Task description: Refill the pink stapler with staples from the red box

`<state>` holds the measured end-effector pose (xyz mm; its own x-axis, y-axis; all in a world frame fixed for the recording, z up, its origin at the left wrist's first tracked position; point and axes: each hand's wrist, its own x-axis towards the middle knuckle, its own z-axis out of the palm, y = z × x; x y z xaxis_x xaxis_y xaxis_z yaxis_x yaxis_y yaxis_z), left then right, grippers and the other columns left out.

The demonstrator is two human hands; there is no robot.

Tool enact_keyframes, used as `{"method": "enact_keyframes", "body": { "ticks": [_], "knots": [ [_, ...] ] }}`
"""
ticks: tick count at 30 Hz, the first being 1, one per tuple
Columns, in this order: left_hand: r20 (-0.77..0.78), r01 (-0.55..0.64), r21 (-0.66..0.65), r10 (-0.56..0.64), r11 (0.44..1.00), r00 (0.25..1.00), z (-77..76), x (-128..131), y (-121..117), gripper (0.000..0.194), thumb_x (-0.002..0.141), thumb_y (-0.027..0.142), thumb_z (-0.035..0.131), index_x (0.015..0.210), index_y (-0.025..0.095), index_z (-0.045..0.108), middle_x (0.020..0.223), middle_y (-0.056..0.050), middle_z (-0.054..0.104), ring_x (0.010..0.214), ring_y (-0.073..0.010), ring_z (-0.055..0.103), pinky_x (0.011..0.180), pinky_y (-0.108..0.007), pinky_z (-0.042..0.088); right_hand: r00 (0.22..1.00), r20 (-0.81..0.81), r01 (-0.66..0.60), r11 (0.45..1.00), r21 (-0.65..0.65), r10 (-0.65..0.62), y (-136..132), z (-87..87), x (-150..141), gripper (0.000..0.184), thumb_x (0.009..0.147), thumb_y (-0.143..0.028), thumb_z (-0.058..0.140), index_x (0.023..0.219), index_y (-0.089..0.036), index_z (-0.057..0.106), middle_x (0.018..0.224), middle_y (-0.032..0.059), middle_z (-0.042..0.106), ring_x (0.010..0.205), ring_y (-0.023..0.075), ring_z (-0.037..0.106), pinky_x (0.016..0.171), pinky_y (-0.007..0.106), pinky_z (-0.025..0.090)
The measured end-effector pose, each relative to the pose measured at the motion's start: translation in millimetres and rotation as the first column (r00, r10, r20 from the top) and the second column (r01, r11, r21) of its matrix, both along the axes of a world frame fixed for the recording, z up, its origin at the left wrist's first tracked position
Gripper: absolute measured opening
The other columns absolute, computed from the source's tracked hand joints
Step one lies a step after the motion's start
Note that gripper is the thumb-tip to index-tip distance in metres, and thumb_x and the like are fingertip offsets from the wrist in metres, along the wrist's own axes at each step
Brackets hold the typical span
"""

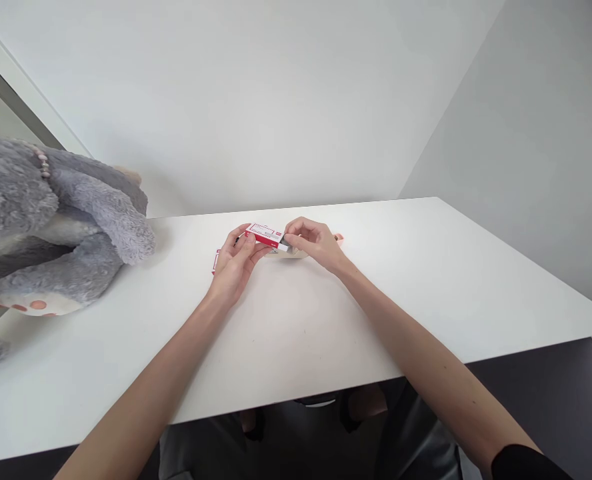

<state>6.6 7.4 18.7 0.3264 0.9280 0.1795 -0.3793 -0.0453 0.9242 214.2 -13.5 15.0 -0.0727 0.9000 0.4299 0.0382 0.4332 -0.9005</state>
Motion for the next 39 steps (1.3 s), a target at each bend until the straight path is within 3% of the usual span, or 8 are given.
{"method": "enact_keyframes", "body": {
  "ticks": [10, 17, 24, 31, 39],
  "knots": [
    [0.099, -0.030, -0.075, 0.037, 0.997, 0.994, -2.5, -1.0, 6.1, 0.036, 0.089, 0.039, 0.083, 0.116, 0.022, 0.065, 0.122, -0.007, 0.077, 0.107, -0.0189, 0.076, 0.114, -0.041, 0.054, 0.996, -0.090, 0.010, 0.999, -0.031, -0.012, -0.5, 0.7, 1.6, 0.033, 0.092, -0.055, 0.072, 0.095, -0.022, 0.065, 0.090, 0.0008, 0.066, 0.073, 0.0128, 0.059, 0.060, 0.026, 0.046],
    [0.116, 0.006, -0.093, 0.005, 0.996, 0.993, -2.2, -0.6, 6.4, 0.035, 0.089, 0.038, 0.083, 0.114, 0.022, 0.065, 0.125, -0.007, 0.076, 0.111, -0.0193, 0.076, 0.118, -0.041, 0.052, 0.989, -0.134, -0.082, 0.990, -0.110, 0.067, -1.9, 1.9, 0.4, 0.036, 0.090, -0.056, 0.076, 0.103, -0.025, 0.062, 0.062, -0.0065, 0.059, 0.054, 0.0122, 0.053, 0.053, 0.026, 0.044],
    [0.071, 0.058, -0.062, -0.053, 0.996, 0.996, -2.0, -2.0, 3.4, 0.049, 0.089, 0.040, 0.083, 0.130, 0.026, 0.061, 0.127, -0.006, 0.076, 0.116, -0.0212, 0.075, 0.121, -0.044, 0.049, 0.961, -0.253, -0.142, 0.985, -0.103, 0.112, 0.2, 1.3, 4.1, 0.036, 0.087, -0.049, 0.080, 0.106, -0.024, 0.062, 0.062, -0.0061, 0.060, 0.055, 0.0118, 0.050, 0.054, 0.026, 0.044],
    [0.078, 0.075, -0.026, -0.073, 0.997, 0.994, -1.2, -1.6, 3.0, 0.049, 0.090, 0.040, 0.082, 0.133, 0.028, 0.061, 0.126, -0.004, 0.075, 0.116, -0.0208, 0.075, 0.120, -0.044, 0.050, 0.947, -0.277, -0.224, 0.955, -0.196, 0.165, -2.2, 5.1, 2.4, 0.035, 0.088, -0.046, 0.078, 0.110, -0.025, 0.060, 0.056, -0.0104, 0.050, 0.052, 0.0114, 0.050, 0.055, 0.025, 0.041],
    [0.057, 0.071, 0.003, -0.071, 0.998, 0.996, -0.4, -1.2, 1.5, 0.048, 0.091, 0.043, 0.081, 0.132, 0.029, 0.061, 0.128, -0.005, 0.074, 0.118, -0.0222, 0.073, 0.120, -0.046, 0.049, 0.933, -0.301, -0.277, 0.928, -0.250, 0.197, -2.9, 7.3, 0.7, 0.041, 0.087, -0.048, 0.075, 0.114, -0.025, 0.056, 0.061, -0.0070, 0.062, 0.051, 0.0128, 0.054, 0.053, 0.025, 0.042]
  ]
}}
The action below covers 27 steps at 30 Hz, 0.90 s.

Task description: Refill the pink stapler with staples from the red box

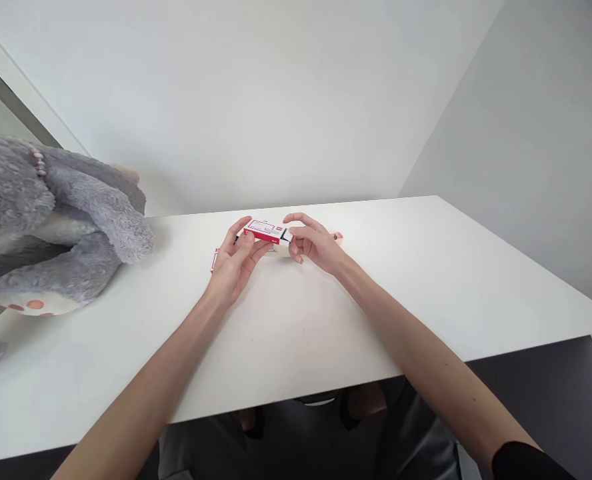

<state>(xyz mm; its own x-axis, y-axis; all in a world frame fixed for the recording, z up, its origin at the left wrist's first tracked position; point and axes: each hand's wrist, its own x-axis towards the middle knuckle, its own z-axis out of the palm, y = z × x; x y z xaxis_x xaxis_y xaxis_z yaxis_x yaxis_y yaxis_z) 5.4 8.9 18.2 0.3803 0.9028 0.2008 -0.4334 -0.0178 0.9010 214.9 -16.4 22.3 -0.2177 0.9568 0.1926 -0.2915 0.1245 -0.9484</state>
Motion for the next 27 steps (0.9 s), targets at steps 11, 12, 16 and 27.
{"method": "enact_keyframes", "body": {
  "ticks": [11, 12, 16, 27],
  "knots": [
    [-0.081, 0.020, 0.067, -0.014, 0.998, 0.997, 1.9, 0.3, -5.1, 0.051, 0.091, 0.047, 0.080, 0.134, 0.029, 0.060, 0.127, -0.006, 0.074, 0.122, -0.0232, 0.071, 0.123, -0.048, 0.046, 1.000, -0.014, 0.014, 1.000, -0.021, -0.014, 0.8, -1.3, 1.5, 0.046, 0.084, -0.052, 0.079, 0.114, -0.025, 0.057, 0.056, -0.0097, 0.055, 0.046, 0.0108, 0.049, 0.050, 0.024, 0.037],
    [-0.092, 0.024, 0.077, -0.017, 0.997, 0.996, 2.0, 0.3, -5.4, 0.052, 0.090, 0.047, 0.080, 0.134, 0.029, 0.060, 0.128, -0.005, 0.074, 0.123, -0.0234, 0.071, 0.122, -0.048, 0.047, 0.999, -0.033, 0.011, 1.000, -0.020, -0.011, 1.0, -1.1, 2.1, 0.044, 0.084, -0.051, 0.079, 0.113, -0.025, 0.058, 0.056, -0.0100, 0.054, 0.046, 0.0107, 0.048, 0.050, 0.024, 0.037],
    [-0.162, 0.051, 0.147, -0.027, 0.988, 0.986, 1.3, 0.8, -6.6, 0.054, 0.087, 0.045, 0.084, 0.133, 0.031, 0.060, 0.136, -0.006, 0.070, 0.119, -0.0244, 0.072, 0.117, -0.049, 0.051, 0.992, -0.123, 0.005, 1.000, -0.004, -0.006, 0.9, 1.3, 4.9, 0.037, 0.085, -0.049, 0.074, 0.110, -0.024, 0.059, 0.053, -0.0108, 0.047, 0.045, 0.0106, 0.044, 0.049, 0.025, 0.034],
    [-0.403, 0.074, 0.347, 0.077, 0.935, 0.912, -3.2, 3.8, -13.8, 0.040, 0.088, 0.041, 0.082, 0.123, 0.028, 0.067, 0.130, -0.007, 0.073, 0.112, -0.0254, 0.073, 0.105, -0.043, 0.055, 0.981, -0.186, 0.045, 0.999, -0.032, -0.050, 2.8, -0.5, 7.0, 0.032, 0.082, -0.041, 0.075, 0.106, -0.024, 0.061, 0.049, -0.0127, 0.036, 0.044, 0.0088, 0.034, 0.047, 0.023, 0.027]
  ]
}}
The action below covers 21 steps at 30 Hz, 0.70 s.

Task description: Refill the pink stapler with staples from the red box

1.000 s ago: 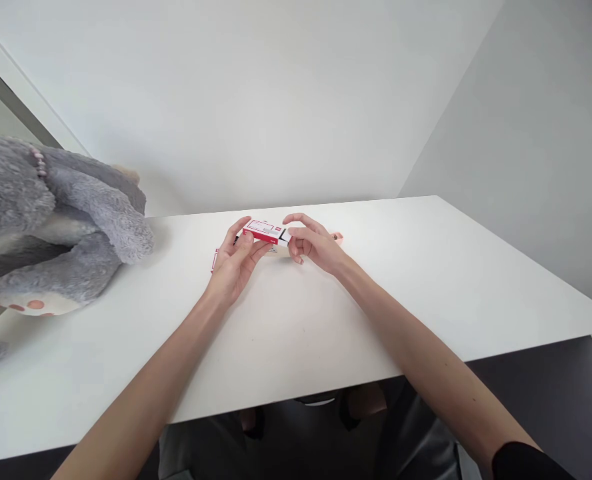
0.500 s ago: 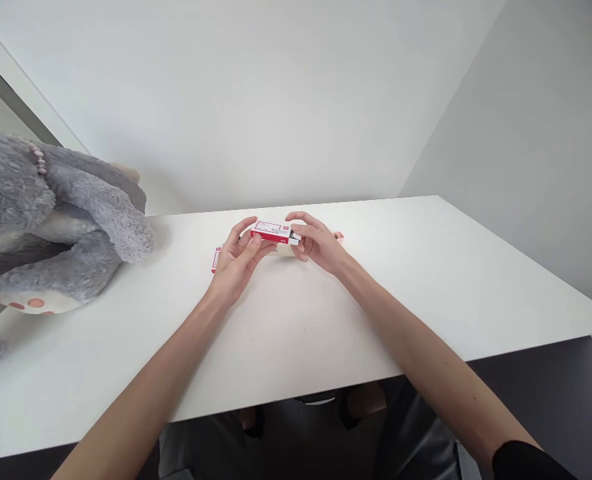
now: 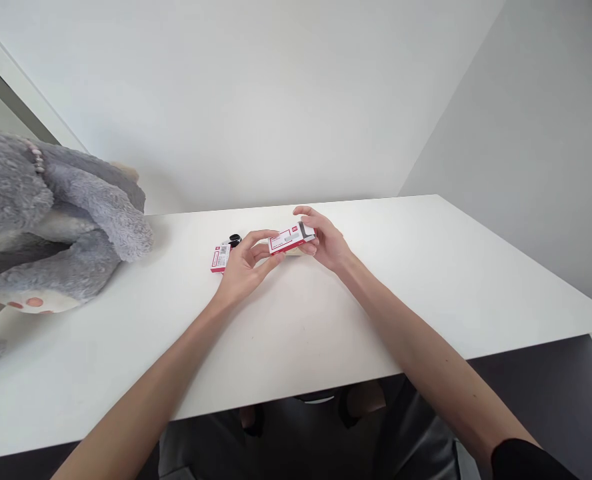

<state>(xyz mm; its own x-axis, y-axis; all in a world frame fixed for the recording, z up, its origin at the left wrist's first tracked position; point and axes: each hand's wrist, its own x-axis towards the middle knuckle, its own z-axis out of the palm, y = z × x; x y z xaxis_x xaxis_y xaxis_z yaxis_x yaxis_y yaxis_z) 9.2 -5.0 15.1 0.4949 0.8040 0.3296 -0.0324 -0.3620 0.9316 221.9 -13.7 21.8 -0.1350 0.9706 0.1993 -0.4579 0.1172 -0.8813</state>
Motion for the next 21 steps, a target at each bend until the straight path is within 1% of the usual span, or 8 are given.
{"method": "enact_keyframes", "body": {
  "ticks": [5, 8, 13, 17, 21],
  "knots": [
    [0.034, 0.013, 0.015, -0.014, 1.000, 0.999, 0.4, 0.6, 0.3, 0.039, 0.089, 0.039, 0.081, 0.123, 0.027, 0.067, 0.133, -0.007, 0.071, 0.114, -0.0249, 0.072, 0.106, -0.043, 0.054, 1.000, 0.005, 0.006, 1.000, 0.006, -0.006, -0.7, 0.4, -0.3, 0.031, 0.082, -0.038, 0.074, 0.106, -0.024, 0.060, 0.049, -0.0138, 0.034, 0.043, 0.0080, 0.032, 0.047, 0.023, 0.028],
    [0.059, 0.014, 0.029, -0.016, 0.999, 0.998, 1.0, 1.5, -0.8, 0.038, 0.089, 0.039, 0.081, 0.122, 0.027, 0.067, 0.136, -0.008, 0.069, 0.114, -0.0248, 0.072, 0.106, -0.043, 0.054, 1.000, 0.018, 0.018, 1.000, 0.002, -0.018, -1.2, 1.0, -0.7, 0.034, 0.079, -0.037, 0.076, 0.107, -0.024, 0.060, 0.050, -0.0142, 0.033, 0.043, 0.0078, 0.031, 0.046, 0.023, 0.028],
    [0.068, 0.012, 0.028, -0.014, 1.000, 0.998, 2.2, 2.5, -2.2, 0.038, 0.088, 0.038, 0.082, 0.122, 0.027, 0.068, 0.138, -0.008, 0.068, 0.112, -0.0245, 0.072, 0.107, -0.044, 0.054, 1.000, 0.026, 0.007, 1.000, 0.002, -0.007, -1.1, 0.0, -0.6, 0.041, 0.078, -0.039, 0.082, 0.110, -0.025, 0.061, 0.053, -0.0142, 0.036, 0.044, 0.0067, 0.032, 0.047, 0.023, 0.028],
    [0.076, 0.009, 0.012, -0.010, 1.000, 0.997, 2.0, 1.9, -1.6, 0.041, 0.087, 0.039, 0.084, 0.122, 0.026, 0.069, 0.135, -0.009, 0.071, 0.116, -0.0265, 0.072, 0.109, -0.046, 0.053, 0.998, 0.054, -0.018, 1.000, 0.010, 0.017, -2.9, 0.0, -1.4, 0.048, 0.078, -0.046, 0.087, 0.113, -0.025, 0.061, 0.056, -0.0141, 0.037, 0.045, 0.0060, 0.031, 0.049, 0.024, 0.028],
    [0.063, -0.003, 0.000, 0.003, 1.000, 0.998, 1.4, 1.4, -1.2, 0.043, 0.086, 0.041, 0.084, 0.124, 0.027, 0.068, 0.135, -0.009, 0.070, 0.116, -0.0270, 0.072, 0.107, -0.044, 0.054, 0.996, 0.084, -0.019, 1.000, 0.016, 0.018, -3.4, -0.3, -2.9, 0.056, 0.076, -0.056, 0.088, 0.114, -0.025, 0.061, 0.057, -0.0144, 0.036, 0.046, 0.0057, 0.030, 0.050, 0.024, 0.027]
  ]
}}
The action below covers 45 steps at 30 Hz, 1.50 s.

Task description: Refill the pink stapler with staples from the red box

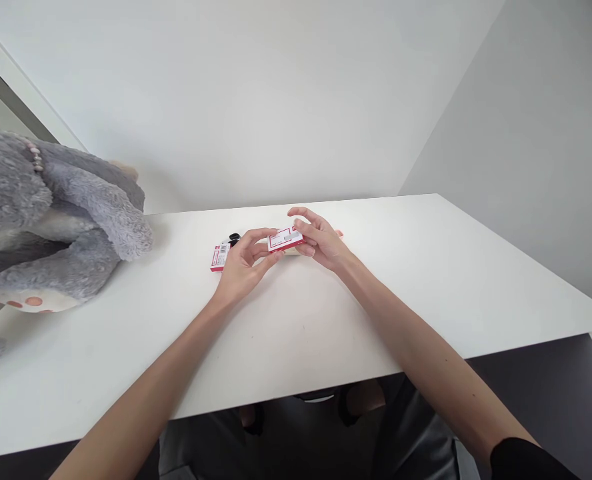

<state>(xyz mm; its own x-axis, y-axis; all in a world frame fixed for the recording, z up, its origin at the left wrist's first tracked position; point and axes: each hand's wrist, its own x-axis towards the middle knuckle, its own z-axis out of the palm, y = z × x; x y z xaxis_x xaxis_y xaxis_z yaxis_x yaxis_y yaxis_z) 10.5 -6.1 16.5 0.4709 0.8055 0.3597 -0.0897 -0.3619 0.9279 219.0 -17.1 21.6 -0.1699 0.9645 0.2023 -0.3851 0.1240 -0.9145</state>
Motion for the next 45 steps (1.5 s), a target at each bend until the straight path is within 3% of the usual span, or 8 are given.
{"method": "enact_keyframes", "body": {
  "ticks": [6, 12, 21, 26, 33, 35, 39, 45],
  "knots": [
    [-0.008, -0.197, 0.106, 0.199, 0.975, 0.980, -2.1, -1.4, 7.4, 0.035, 0.089, 0.042, 0.080, 0.118, 0.026, 0.068, 0.129, -0.006, 0.071, 0.100, -0.0209, 0.071, 0.095, -0.037, 0.053, 0.999, -0.032, 0.030, 0.999, 0.023, -0.029, 1.4, 0.1, -1.9, 0.054, 0.084, -0.067, 0.078, 0.114, -0.024, 0.062, 0.056, -0.0129, 0.033, 0.046, 0.0080, 0.032, 0.048, 0.025, 0.028],
    [-0.104, -0.533, 0.346, 0.596, 0.772, 0.796, -7.4, -17.8, 26.9, 0.029, 0.088, 0.041, 0.077, 0.112, 0.027, 0.067, 0.112, -0.003, 0.072, 0.092, -0.0231, 0.065, 0.082, -0.036, 0.047, 0.998, -0.057, 0.027, 1.000, 0.002, -0.026, 0.7, 2.7, -0.1, 0.045, 0.085, -0.056, 0.080, 0.113, -0.025, 0.062, 0.058, -0.0121, 0.033, 0.046, 0.0090, 0.031, 0.047, 0.025, 0.026],
    [-0.326, -0.350, 0.736, 0.756, 0.580, 0.568, -23.6, -22.1, 33.7, 0.018, 0.085, 0.037, 0.072, 0.096, 0.025, 0.063, 0.092, -0.009, 0.070, 0.096, -0.0338, 0.060, 0.099, -0.052, 0.038, 0.992, -0.124, -0.009, 1.000, -0.004, 0.008, 3.9, 0.7, 3.2, 0.038, 0.086, -0.051, 0.076, 0.110, -0.024, 0.064, 0.058, -0.0114, 0.033, 0.046, 0.0089, 0.029, 0.047, 0.026, 0.026],
    [-0.414, -0.212, 0.770, 0.725, 0.601, 0.550, -21.8, -19.8, 28.9, 0.033, 0.078, 0.037, 0.074, 0.107, 0.023, 0.066, 0.101, -0.013, 0.065, 0.101, -0.0370, 0.057, 0.096, -0.053, 0.041, 0.992, -0.124, -0.015, 1.000, -0.005, 0.014, 4.3, 1.1, 4.3, 0.037, 0.086, -0.051, 0.076, 0.109, -0.024, 0.065, 0.058, -0.0107, 0.034, 0.047, 0.0091, 0.030, 0.047, 0.026, 0.026],
    [-0.460, -0.080, 0.729, 0.572, 0.680, 0.680, -27.0, -22.3, 30.6, 0.034, 0.085, 0.032, 0.070, 0.118, 0.025, 0.068, 0.119, -0.013, 0.072, 0.130, -0.0438, 0.048, 0.113, -0.062, 0.031, 0.972, -0.180, 0.152, 0.988, 0.007, -0.148, 6.7, 1.4, 11.8, 0.025, 0.085, -0.046, 0.070, 0.098, -0.024, 0.066, 0.056, -0.0099, 0.031, 0.044, 0.0103, 0.031, 0.045, 0.026, 0.029],
    [-0.476, -0.076, 0.729, 0.583, 0.681, 0.658, -29.0, -22.9, 31.5, 0.032, 0.088, 0.032, 0.066, 0.119, 0.024, 0.068, 0.112, -0.014, 0.073, 0.130, -0.0437, 0.048, 0.113, -0.062, 0.032, 0.919, -0.165, 0.363, 0.932, 0.003, -0.357, 10.0, -1.9, 15.9, 0.018, 0.086, -0.042, 0.067, 0.088, -0.024, 0.063, 0.055, -0.0093, 0.034, 0.045, 0.0106, 0.034, 0.045, 0.026, 0.029],
    [-0.516, -0.084, 0.753, 0.665, 0.653, 0.540, -30.3, -23.6, 31.2, 0.035, 0.093, 0.030, 0.057, 0.125, 0.019, 0.068, 0.117, -0.016, 0.071, 0.130, -0.0416, 0.048, 0.114, -0.060, 0.036, 0.649, -0.013, 0.761, 0.649, 0.017, -0.761, 20.7, -15.1, 28.3, 0.019, 0.090, -0.037, 0.061, 0.077, -0.025, 0.053, 0.055, -0.0086, 0.041, 0.047, 0.0112, 0.039, 0.048, 0.026, 0.031],
    [-0.511, -0.124, 0.769, 0.720, 0.627, 0.469, -29.5, -23.7, 29.7, 0.037, 0.094, 0.030, 0.055, 0.128, 0.017, 0.065, 0.123, -0.017, 0.067, 0.130, -0.0411, 0.048, 0.113, -0.059, 0.039, 0.366, 0.290, 0.917, 0.396, 0.052, -0.884, 36.0, -39.5, 49.3, 0.013, 0.094, -0.031, 0.050, 0.084, -0.025, 0.058, 0.080, -0.0016, 0.065, 0.081, 0.0170, 0.062, 0.077, 0.030, 0.047]
  ]
}}
